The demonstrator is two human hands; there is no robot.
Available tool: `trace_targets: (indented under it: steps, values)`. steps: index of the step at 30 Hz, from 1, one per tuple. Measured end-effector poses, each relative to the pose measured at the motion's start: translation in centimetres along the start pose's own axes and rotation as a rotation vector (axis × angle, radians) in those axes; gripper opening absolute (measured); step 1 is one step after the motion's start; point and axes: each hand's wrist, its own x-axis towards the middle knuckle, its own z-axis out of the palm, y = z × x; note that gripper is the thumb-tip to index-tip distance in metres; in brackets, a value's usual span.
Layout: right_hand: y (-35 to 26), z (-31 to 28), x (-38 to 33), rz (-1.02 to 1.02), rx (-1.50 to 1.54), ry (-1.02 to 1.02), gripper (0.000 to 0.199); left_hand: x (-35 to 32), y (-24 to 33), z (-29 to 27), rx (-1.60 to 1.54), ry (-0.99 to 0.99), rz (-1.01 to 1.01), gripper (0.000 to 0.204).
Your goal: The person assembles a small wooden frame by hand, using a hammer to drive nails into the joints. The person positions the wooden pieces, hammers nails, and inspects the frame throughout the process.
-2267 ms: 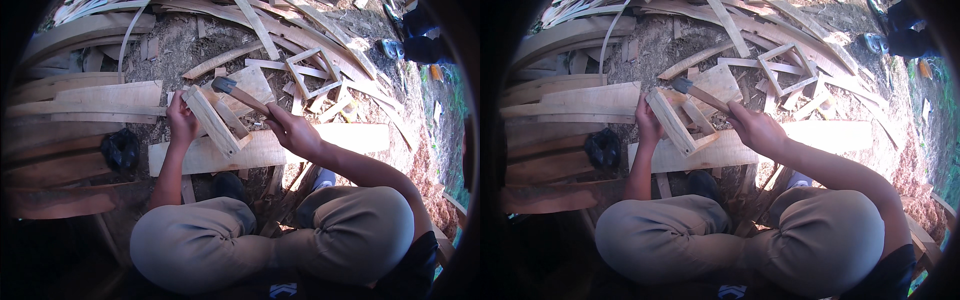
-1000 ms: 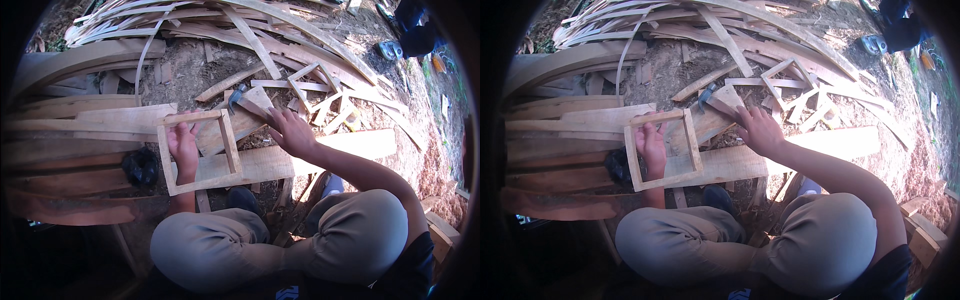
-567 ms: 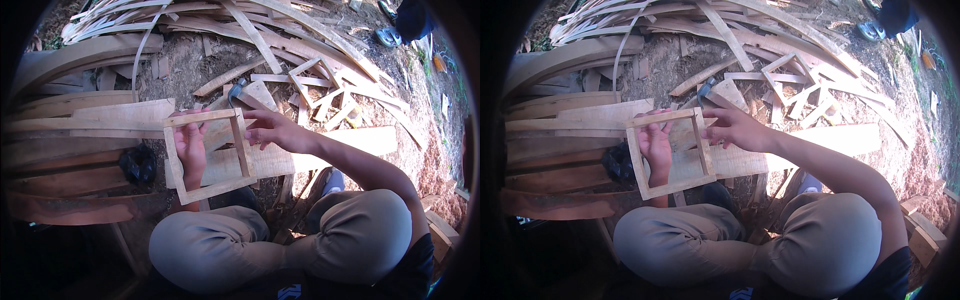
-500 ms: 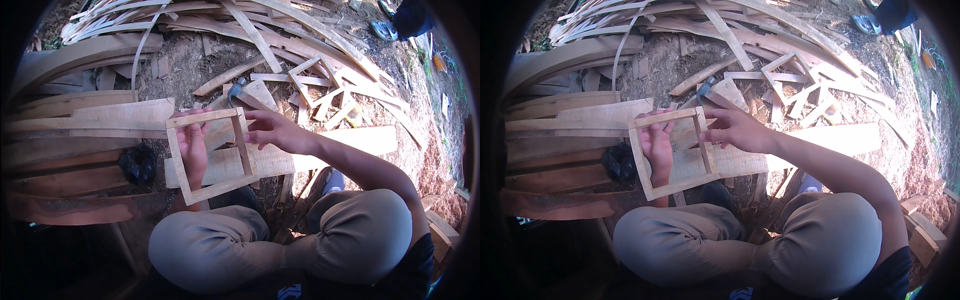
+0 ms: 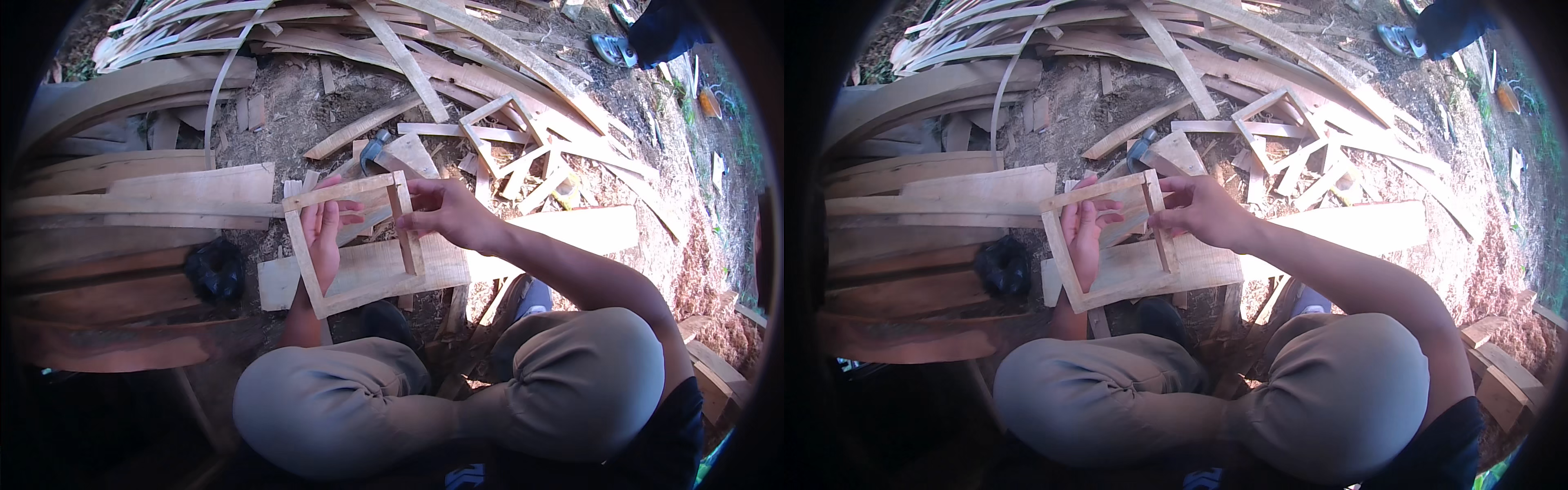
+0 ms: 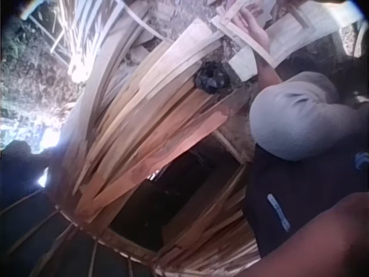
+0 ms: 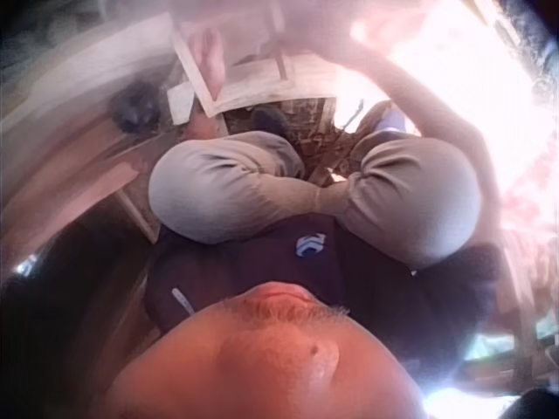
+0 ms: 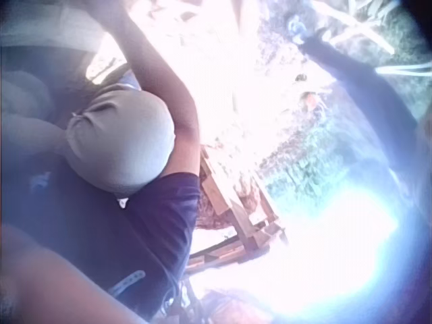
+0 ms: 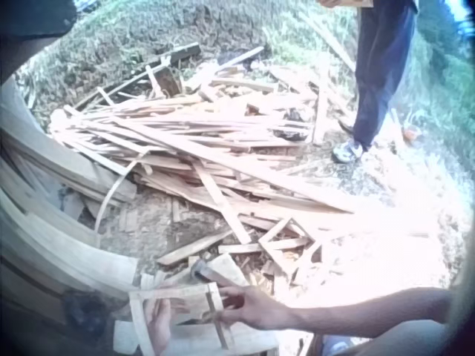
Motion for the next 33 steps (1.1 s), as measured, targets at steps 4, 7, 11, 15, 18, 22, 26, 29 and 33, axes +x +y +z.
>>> trace_targets:
  steps: [4,7,11,15,18,22,26,29,33]
  values:
    - [0.7,-1.3,-0.4,-0.014,-0.026,0.085,0.046,0.0,-2.9,-3.8,-0.134,-0.163,-0.348,0.046]
    - [0.8,-2.2,0.0,-0.047,-0.157,0.166,0.052,-1.4,-3.2,-5.2,-0.447,-0.21,-0.299,0.054]
    - [1.1,-2.6,0.3,-0.017,-0.249,0.244,0.062,-2.1,-3.0,-2.5,-0.091,-0.093,-0.211,0.046]
    - [-1.3,-5.3,0.4,0.014,-0.283,0.086,0.049,-2.4,-3.9,-2.8,-0.103,0.068,-0.288,0.04]
    - [0.8,-11.4,1.4,-0.05,-0.868,0.618,0.045,-2.4,-5.3,-3.7,-0.194,0.185,-0.283,0.038]
    - [5.4,-14.6,1.6,0.088,-1.444,0.544,0.065,-2.6,-6.9,-3.7,-0.131,0.349,-0.235,0.038]
    - [7.9,-15.1,2.3,0.142,-1.534,0.596,0.046,-2.7,-8.5,-4.6,-0.074,0.398,-0.297,0.035]
    - [7.0,-15.5,2.5,0.102,-1.3,0.629,0.035,-3.2,-8.4,-5.1,0.034,0.42,-0.322,0.034]
    - [2.0,-14.5,0.0,-0.02,-1.026,0.784,0.036,-3.5,-9.4,-5.8,0.007,0.416,-0.339,0.041]
